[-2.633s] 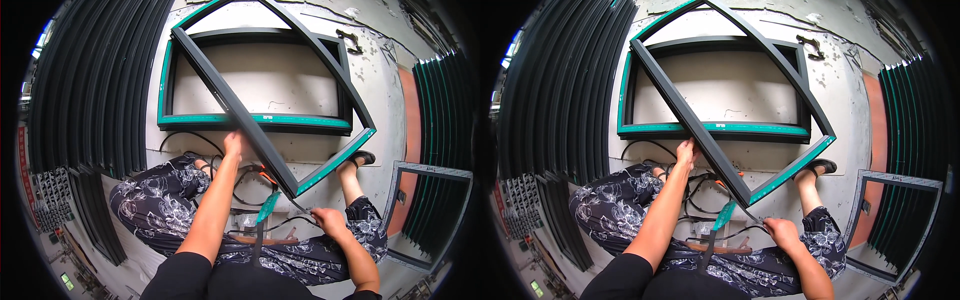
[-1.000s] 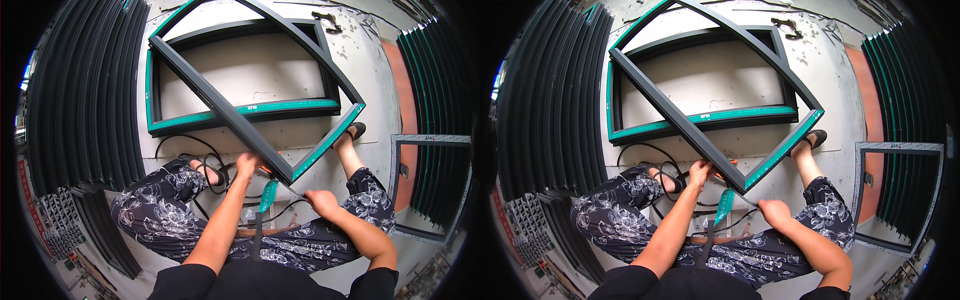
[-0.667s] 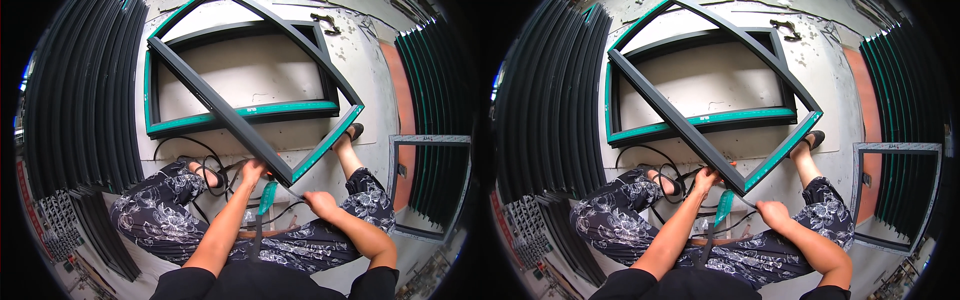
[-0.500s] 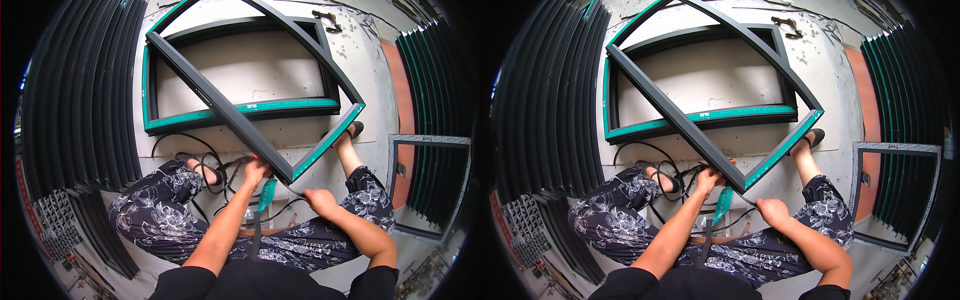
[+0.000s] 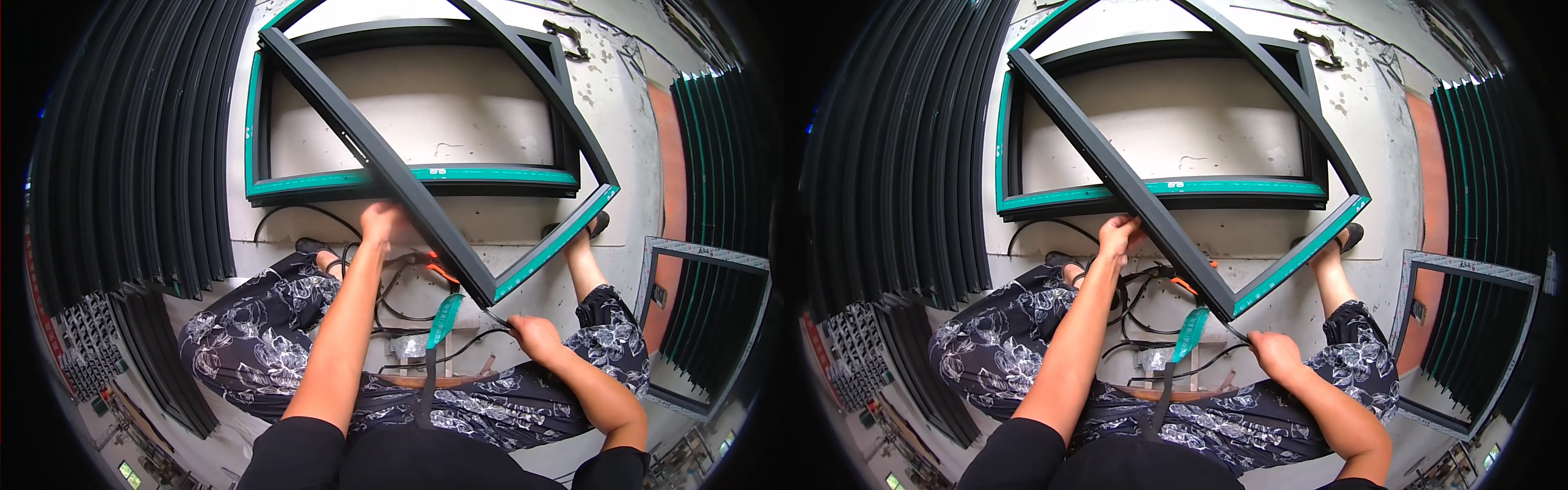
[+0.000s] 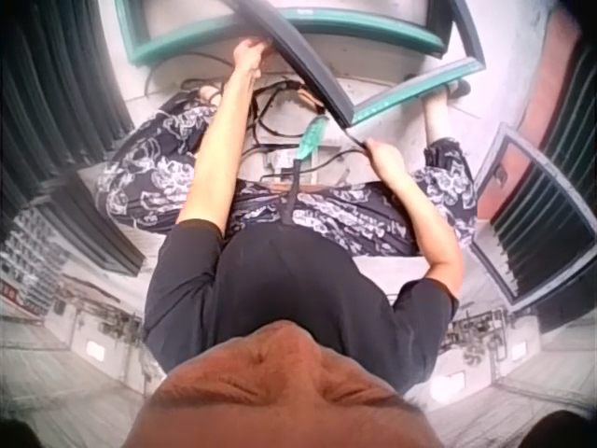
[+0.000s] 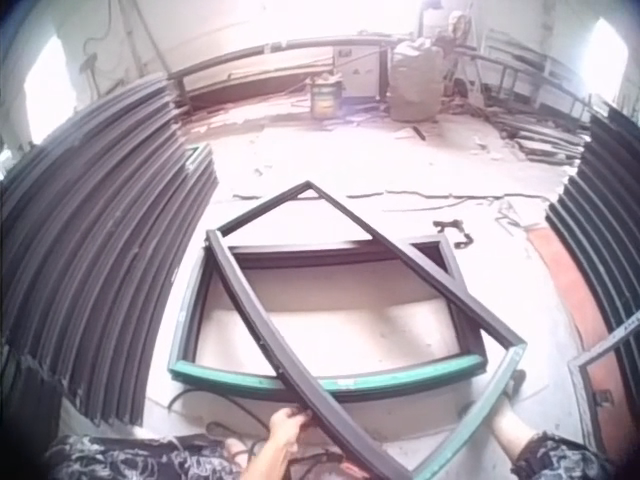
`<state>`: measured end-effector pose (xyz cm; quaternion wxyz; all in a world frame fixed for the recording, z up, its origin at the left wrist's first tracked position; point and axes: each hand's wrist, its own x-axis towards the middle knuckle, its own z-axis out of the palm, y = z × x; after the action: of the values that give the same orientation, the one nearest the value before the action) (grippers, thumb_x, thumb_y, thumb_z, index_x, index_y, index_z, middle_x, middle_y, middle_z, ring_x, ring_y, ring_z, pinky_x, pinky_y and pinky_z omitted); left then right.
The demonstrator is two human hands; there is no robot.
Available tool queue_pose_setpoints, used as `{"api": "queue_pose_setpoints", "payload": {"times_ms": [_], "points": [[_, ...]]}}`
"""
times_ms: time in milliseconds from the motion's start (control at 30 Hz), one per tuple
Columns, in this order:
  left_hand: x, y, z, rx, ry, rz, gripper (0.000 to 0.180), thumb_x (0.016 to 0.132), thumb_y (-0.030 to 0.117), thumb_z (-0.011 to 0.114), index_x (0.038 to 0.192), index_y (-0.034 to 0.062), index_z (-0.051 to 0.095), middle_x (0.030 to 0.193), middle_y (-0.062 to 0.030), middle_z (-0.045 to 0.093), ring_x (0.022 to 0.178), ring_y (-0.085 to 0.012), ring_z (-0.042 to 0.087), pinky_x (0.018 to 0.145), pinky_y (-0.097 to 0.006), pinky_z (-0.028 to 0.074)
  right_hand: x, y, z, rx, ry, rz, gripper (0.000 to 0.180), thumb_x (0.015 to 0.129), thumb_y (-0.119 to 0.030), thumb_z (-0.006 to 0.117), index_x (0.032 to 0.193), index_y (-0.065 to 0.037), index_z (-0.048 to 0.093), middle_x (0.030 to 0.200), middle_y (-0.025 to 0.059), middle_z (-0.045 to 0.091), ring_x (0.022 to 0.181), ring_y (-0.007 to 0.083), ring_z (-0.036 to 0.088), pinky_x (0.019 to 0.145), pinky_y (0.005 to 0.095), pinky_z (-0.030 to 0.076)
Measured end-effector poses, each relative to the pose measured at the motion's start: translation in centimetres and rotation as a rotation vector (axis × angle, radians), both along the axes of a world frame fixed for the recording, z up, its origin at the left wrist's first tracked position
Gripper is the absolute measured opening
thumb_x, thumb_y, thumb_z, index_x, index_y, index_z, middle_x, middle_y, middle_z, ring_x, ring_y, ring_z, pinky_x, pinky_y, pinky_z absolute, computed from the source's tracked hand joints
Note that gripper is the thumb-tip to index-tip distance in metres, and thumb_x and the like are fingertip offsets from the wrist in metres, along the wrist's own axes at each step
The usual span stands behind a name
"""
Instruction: The person inserts a black rubber sealing strip into the groove along the inner edge of a rectangular metal frame by hand, uses pliers to press the strip into the corners and cut the excess, and then places a second metal frame on top of the first one.
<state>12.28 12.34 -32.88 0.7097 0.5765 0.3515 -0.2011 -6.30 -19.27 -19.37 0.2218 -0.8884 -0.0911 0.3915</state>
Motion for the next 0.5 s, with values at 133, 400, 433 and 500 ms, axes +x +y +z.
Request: {"api": "queue_pose_setpoints", "payload": {"times_ms": [133, 400, 433, 500], "points": [[2.1, 0.6, 0.7, -0.044, 0.089, 0.000, 0.015, 0.084, 0.011, 0.060, 0.095, 0.0013, 0.059, 0.088, -0.0078, 0.063, 0.075, -0.0190, 0.063, 0.069, -0.032, 0.054, 0.1, 0.0, 0.3, -0.027, 0.023, 0.012, 0.014, 0.079, -0.018, 0.056, 0.087, -0.007, 0.053, 0.073, 0.0156, 0.059, 0.071, 0.0354, 0.057, 0.062, 0.0457, 0.044], [-7.5, -3.8, -1.2, -0.072, 0.056, -0.333, 0.022, 0.084, 0.016, 0.057, 0.101, 0.0007, 0.057, 0.085, -0.0078, 0.063, 0.071, -0.0173, 0.062, 0.061, -0.028, 0.052, 0.3, 0.5, 0.5, 0.031, -0.076, -0.035, 0.020, 0.074, -0.015, 0.062, 0.086, -0.005, 0.049, 0.073, 0.0165, 0.058, 0.072, 0.0366, 0.057, 0.063, 0.0459, 0.044], [-9.6, -5.5, -0.9, -0.052, 0.101, -0.352, 0.020, 0.074, 0.009, 0.060, 0.092, 0.0000, 0.061, 0.083, -0.0074, 0.063, 0.070, -0.0152, 0.060, 0.062, -0.028, 0.050, 0.3, 0.4, 0.4, 0.030, -0.080, -0.024, 0.020, 0.074, -0.015, 0.062, 0.085, -0.004, 0.049, 0.072, 0.0166, 0.058, 0.072, 0.0369, 0.057, 0.063, 0.0460, 0.044], [-12.4, -8.4, 0.4, -0.077, 0.143, -0.313, 0.021, 0.080, 0.008, 0.058, 0.099, -0.0010, 0.060, 0.089, -0.0075, 0.063, 0.073, -0.0145, 0.061, 0.066, -0.028, 0.051, 0.5, 0.5, 0.6, 0.034, -0.077, -0.027, 0.020, 0.074, -0.015, 0.062, 0.085, -0.004, 0.049, 0.072, 0.0166, 0.058, 0.072, 0.0370, 0.057, 0.063, 0.0461, 0.044]]}}
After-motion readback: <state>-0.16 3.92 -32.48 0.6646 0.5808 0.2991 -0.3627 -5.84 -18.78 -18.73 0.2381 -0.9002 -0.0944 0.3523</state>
